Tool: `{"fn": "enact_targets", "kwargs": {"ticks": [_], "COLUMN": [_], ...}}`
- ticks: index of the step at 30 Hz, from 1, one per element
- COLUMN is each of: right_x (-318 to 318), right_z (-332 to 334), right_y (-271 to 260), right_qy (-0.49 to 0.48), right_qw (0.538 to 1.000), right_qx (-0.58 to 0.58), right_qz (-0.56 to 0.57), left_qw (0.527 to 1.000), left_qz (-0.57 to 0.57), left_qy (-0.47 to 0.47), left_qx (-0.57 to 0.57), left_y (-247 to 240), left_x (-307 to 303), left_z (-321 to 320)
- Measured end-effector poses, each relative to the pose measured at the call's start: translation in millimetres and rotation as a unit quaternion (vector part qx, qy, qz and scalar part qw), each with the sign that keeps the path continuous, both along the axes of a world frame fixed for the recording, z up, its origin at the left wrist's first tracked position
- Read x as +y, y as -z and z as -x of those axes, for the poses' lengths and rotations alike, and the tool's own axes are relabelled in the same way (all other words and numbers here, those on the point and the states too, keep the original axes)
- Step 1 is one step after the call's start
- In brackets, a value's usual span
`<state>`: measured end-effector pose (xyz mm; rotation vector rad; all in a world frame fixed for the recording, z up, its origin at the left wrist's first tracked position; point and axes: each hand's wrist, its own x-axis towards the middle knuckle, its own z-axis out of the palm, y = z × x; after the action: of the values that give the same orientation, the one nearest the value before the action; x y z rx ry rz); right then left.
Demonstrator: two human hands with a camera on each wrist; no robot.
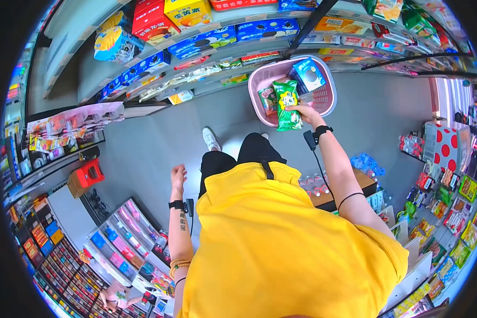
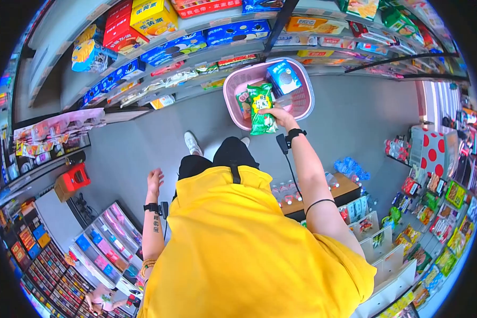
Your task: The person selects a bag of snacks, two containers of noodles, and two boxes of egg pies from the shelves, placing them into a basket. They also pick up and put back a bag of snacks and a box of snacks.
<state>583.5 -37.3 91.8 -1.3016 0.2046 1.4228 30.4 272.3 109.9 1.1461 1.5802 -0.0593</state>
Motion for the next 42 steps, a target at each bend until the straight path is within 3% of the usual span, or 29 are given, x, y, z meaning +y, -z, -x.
{"fn": "enact_targets", "kwargs": {"ticks": [3, 8, 12, 15, 18, 23, 32, 35, 40, 42], "right_x": [-4, -28, -62, -89, -97, -75, -57, -76, -68, -74], "right_z": [-2, 5, 7, -8, -23, -25, -5, -22, -23, -28], "right_y": [7, -17, -42, -23, 7, 24, 13, 75, 72, 95], "right_qy": [-0.002, 0.050, 0.227, 0.311, 0.386, 0.453, 0.350, 0.326, 0.345, 0.358], "right_qw": [0.999, 0.984, 0.936, 0.900, 0.857, 0.811, 0.772, 0.729, 0.718, 0.713], "right_qx": [-0.047, -0.156, -0.260, -0.304, -0.329, -0.360, -0.470, -0.543, -0.539, -0.553], "right_qz": [0.000, -0.064, -0.071, 0.002, 0.095, 0.085, 0.246, 0.260, 0.274, 0.241], "left_qw": [0.994, 0.979, 0.980, 0.988, 0.993, 0.998, 0.998, 0.997, 0.992, 0.991], "left_qz": [0.036, 0.082, 0.090, 0.070, 0.045, -0.002, -0.016, -0.010, -0.028, -0.040], "left_qy": [-0.057, -0.093, -0.111, -0.113, -0.081, -0.041, -0.033, -0.033, -0.019, -0.027], "left_qx": [0.082, 0.164, 0.137, 0.084, 0.076, 0.044, 0.056, 0.069, 0.126, 0.126], "left_y": [23, 27, 28, 52, 34, 20, 28, 26, 45, 36], "left_x": [-27, -76, -87, -74, -58, -33, -47, -61, -70, -75], "left_z": [73, 119, 116, 120, 88, 55, 71, 89, 130, 127]}}
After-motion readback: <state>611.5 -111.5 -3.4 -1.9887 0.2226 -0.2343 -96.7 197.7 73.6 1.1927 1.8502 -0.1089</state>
